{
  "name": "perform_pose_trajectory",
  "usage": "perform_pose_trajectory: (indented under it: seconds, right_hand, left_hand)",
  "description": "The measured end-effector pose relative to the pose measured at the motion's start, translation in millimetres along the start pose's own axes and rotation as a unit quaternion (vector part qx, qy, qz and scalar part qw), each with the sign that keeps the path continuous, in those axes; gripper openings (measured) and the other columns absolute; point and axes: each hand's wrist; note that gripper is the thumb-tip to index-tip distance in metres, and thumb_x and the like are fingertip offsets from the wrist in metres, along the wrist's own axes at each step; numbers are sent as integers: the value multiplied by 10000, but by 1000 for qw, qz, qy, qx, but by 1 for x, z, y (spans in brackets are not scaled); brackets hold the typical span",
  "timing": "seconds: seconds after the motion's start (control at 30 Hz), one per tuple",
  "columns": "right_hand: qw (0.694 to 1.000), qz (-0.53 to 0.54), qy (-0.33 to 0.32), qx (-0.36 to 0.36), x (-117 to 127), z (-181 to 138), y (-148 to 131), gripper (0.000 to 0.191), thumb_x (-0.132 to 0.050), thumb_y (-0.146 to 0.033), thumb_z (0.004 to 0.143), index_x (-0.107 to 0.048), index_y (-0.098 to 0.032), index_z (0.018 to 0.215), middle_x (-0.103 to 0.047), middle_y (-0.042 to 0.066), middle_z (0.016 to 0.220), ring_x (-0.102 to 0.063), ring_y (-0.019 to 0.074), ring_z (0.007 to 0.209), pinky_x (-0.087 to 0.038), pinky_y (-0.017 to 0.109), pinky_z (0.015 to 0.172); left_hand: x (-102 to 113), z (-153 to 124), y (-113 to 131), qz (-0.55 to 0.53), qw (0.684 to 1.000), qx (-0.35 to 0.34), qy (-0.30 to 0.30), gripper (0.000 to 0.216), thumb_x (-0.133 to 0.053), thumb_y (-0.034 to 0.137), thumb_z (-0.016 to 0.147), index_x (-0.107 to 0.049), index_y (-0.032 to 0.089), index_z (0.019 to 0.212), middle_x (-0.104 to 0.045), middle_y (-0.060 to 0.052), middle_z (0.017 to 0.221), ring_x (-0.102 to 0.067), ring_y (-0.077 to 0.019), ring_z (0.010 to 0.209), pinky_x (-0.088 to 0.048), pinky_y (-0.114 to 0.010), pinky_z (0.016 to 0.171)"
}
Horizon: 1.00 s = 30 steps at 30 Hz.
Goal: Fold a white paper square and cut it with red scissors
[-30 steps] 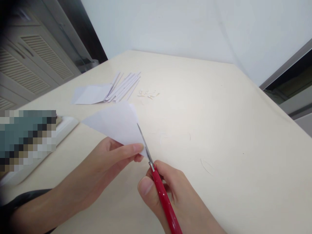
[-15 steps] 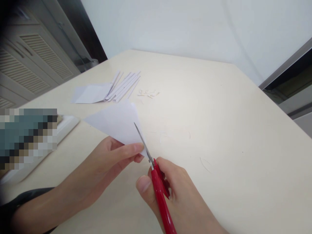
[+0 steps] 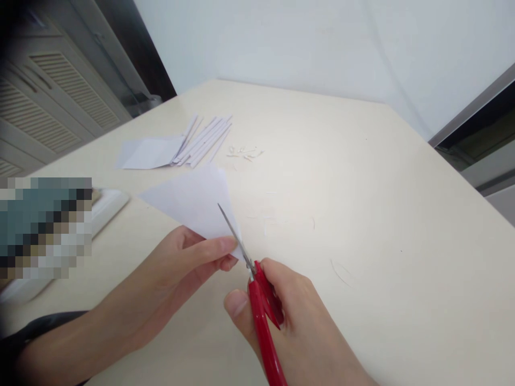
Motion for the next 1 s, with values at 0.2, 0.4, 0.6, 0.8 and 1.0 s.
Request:
perform_pose_trajectory:
  seconds: [0.2, 0.4, 0.6, 0.8, 1.0]
  right_hand:
    - [999, 46, -10, 26, -4, -3, 14, 536, -399, -725, 851, -361, -228, 651, -425, -5, 636, -434, 169, 611, -407, 297, 592]
    - [992, 86, -62, 70, -5, 2, 15, 486, -388, -603, 927, -370, -214, 637, -451, -9, 624, -462, 159, 617, -427, 338, 744]
    - [989, 111, -72, 61, -5, -1, 15, 502, -435, -654, 885, -353, -219, 650, -429, -13, 607, -452, 156, 601, -377, 291, 606]
    - [987, 128, -79, 51, -9, -1, 19, 506, -363, -678, 898, -337, -226, 673, -330, -37, 563, -371, 141, 552, -311, 274, 526]
    - [990, 108, -80, 30, -7, -2, 13, 477, -467, -663, 873, -393, -228, 689, -392, -21, 603, -409, 141, 573, -366, 226, 465]
  left_hand:
    - [1, 2, 0, 10, 1000, 3, -2, 260, -707, 392, 796, -613, 194, 656, -648, 16, 762, -566, -167, 763, -423, -350, 776]
    - [2, -2, 0, -4, 1000, -7, -22, 253, -706, 397, 798, -623, 201, 662, -651, 24, 754, -560, -153, 752, -444, -302, 731]
    - [0, -2, 0, -6, 1000, -10, -15, 261, -687, 410, 818, -625, 204, 669, -640, 35, 748, -552, -140, 737, -447, -288, 725]
    - [0, -1, -1, 3, 1000, -11, -16, 274, -677, 410, 822, -616, 203, 653, -636, 28, 742, -555, -157, 750, -450, -306, 728]
    - [0, -2, -1, -2, 1000, -8, -5, 201, -691, 383, 813, -652, 220, 704, -629, 47, 698, -549, -141, 707, -447, -289, 717]
Point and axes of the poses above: each hand's wrist, its own z-axis towards the middle knuckle, its own x-axis out of the back of the hand, y = z × x
